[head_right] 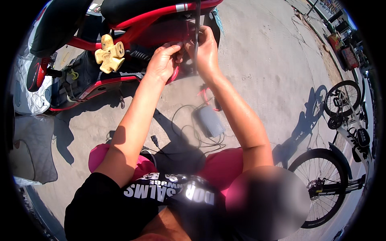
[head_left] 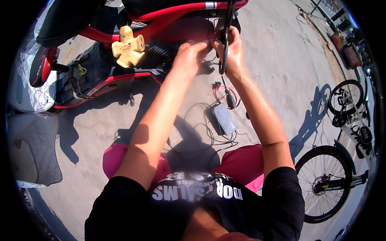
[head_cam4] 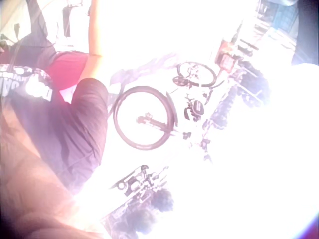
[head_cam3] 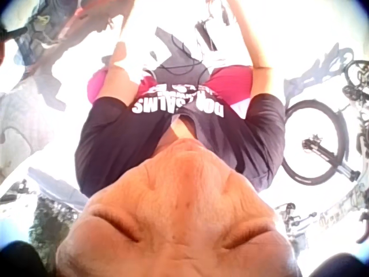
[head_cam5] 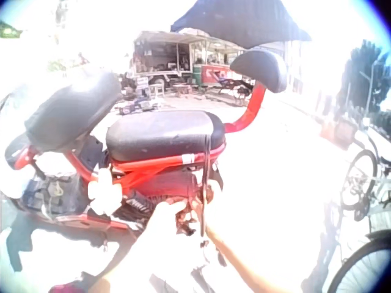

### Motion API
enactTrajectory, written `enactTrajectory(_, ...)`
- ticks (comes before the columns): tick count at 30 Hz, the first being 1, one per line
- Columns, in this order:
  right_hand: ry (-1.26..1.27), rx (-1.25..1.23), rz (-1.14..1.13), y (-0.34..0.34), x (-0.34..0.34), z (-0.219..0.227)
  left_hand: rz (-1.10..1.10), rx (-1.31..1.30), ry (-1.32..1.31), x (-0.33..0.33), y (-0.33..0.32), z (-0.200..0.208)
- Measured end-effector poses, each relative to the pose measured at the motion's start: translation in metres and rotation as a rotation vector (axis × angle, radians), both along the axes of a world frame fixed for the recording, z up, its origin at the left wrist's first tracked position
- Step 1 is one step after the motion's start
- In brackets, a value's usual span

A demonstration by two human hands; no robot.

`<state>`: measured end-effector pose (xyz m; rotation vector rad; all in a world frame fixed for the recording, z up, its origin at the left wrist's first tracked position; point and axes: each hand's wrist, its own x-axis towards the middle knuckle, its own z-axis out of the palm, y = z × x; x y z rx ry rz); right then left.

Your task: The person sits on the ground and uses scissors to cut and strip wires connected to a red electric scooter. They then use electrical tape to wrap and insulate the exposed wire ends.

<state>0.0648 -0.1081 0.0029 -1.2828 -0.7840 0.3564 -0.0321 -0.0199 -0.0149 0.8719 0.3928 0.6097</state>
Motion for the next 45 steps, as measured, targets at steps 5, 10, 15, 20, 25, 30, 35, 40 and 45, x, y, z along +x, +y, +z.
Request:
enactTrajectory(5, -0.064, 0.174, 0.024, 0.001, 0.009, -0.015, -0.133, -0.368, -0.130, -0.003, 0.026, -0.003)
enactTrajectory(10, -0.204, 0.035, 0.068, -0.009, 0.019, -0.013, -0.388, -0.218, -0.264, -0.012, 0.035, -0.016)
enactTrajectory(15, -0.414, -0.253, 0.025, -0.049, 0.026, -0.036, -0.378, -0.152, -0.230, -0.013, 0.039, -0.021)
enactTrajectory(20, -0.482, -0.456, -0.008, -0.072, 0.017, -0.059, -0.341, -0.241, -0.187, -0.011, 0.034, -0.014)
enactTrajectory(25, -0.312, -0.410, 0.002, -0.073, 0.018, -0.076, -0.311, -0.371, -0.157, -0.015, 0.032, -0.005)
enactTrajectory(30, 0.012, -0.119, 0.298, -0.077, 0.001, -0.061, -0.283, -0.600, -0.117, -0.010, 0.030, -0.005)
enactTrajectory(35, 0.008, -0.156, 0.311, -0.076, -0.023, -0.019, -0.200, -0.649, -0.070, -0.006, 0.034, -0.011)
enactTrajectory(40, 0.061, -0.154, 0.249, -0.074, -0.024, -0.017, -0.178, -0.607, -0.107, -0.002, 0.029, -0.014)
enactTrajectory(45, 0.071, 0.011, 0.222, -0.073, -0.018, -0.023, -0.178, -0.436, -0.092, -0.002, 0.015, -0.012)
